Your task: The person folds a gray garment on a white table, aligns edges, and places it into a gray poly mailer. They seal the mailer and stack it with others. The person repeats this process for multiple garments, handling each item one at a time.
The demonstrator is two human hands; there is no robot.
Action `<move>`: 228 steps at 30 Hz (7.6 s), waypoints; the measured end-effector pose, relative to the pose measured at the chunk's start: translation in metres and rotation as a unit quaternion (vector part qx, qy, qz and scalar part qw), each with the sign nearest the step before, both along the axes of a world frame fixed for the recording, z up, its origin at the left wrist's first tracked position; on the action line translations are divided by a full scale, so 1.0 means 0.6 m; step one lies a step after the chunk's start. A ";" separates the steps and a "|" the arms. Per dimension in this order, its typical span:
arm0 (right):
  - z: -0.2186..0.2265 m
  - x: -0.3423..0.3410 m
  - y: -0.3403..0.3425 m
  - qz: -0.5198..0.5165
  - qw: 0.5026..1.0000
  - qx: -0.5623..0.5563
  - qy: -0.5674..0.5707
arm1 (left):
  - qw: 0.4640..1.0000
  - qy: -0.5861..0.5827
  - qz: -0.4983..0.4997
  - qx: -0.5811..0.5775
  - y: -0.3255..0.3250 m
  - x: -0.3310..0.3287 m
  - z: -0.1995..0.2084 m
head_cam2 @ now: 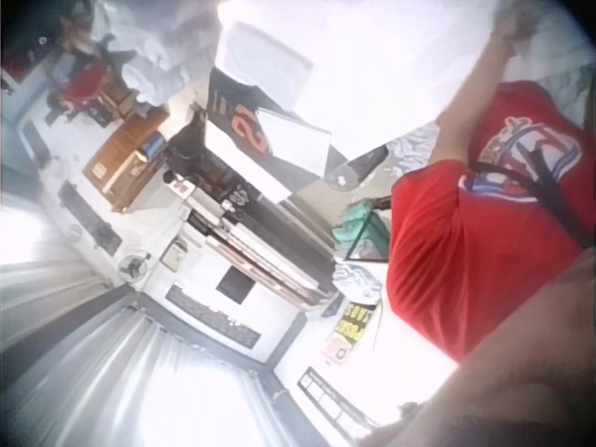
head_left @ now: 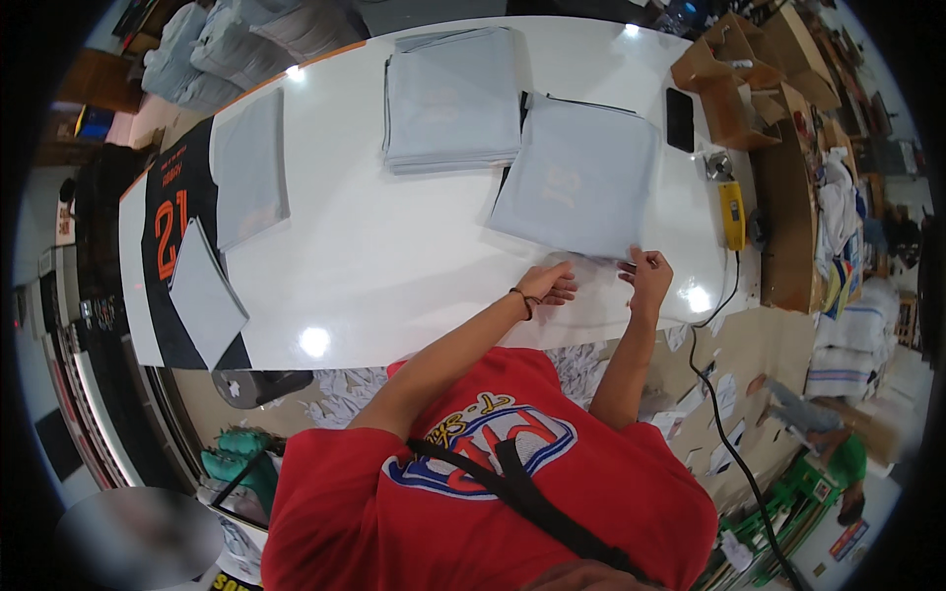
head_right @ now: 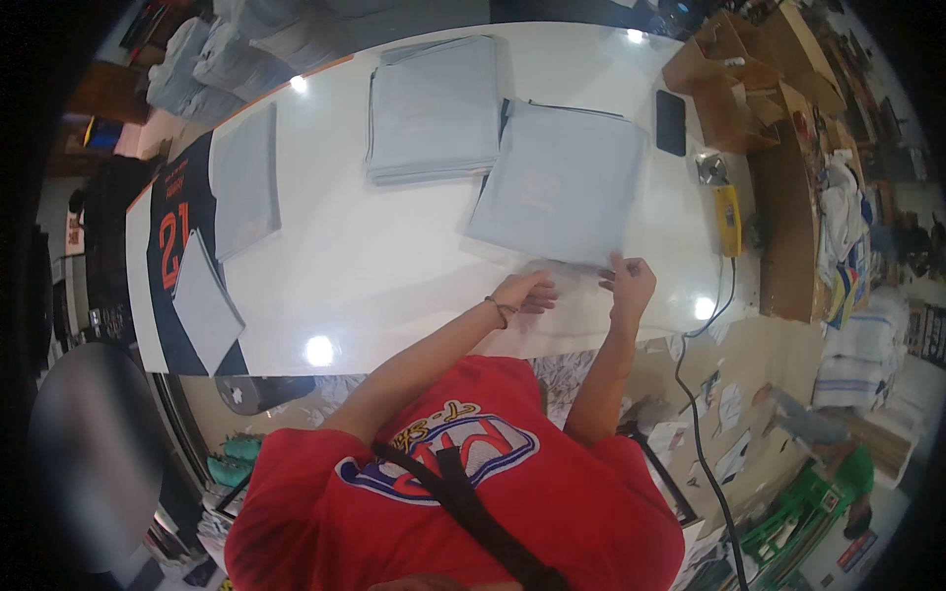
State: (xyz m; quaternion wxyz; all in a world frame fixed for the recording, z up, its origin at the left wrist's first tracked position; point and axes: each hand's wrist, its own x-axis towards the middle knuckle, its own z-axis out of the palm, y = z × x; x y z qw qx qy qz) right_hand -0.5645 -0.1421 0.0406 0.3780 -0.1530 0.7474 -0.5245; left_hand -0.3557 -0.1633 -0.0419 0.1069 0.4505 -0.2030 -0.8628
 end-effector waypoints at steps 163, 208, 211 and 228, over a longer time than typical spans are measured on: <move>-0.122 0.220 -0.132 0.442 0.750 -0.089 0.484 | 0.519 -0.608 0.045 -0.599 0.057 0.417 -0.030; -0.135 0.243 -0.121 0.386 0.789 -0.058 0.476 | 0.495 -0.614 0.036 -0.613 0.054 0.415 -0.036; -0.134 0.243 -0.120 0.384 0.795 -0.054 0.466 | 0.500 -0.614 0.032 -0.610 0.053 0.416 -0.038; -0.151 0.216 -0.128 0.324 0.895 -0.127 0.279 | 0.508 -0.610 0.023 -0.608 0.048 0.412 -0.029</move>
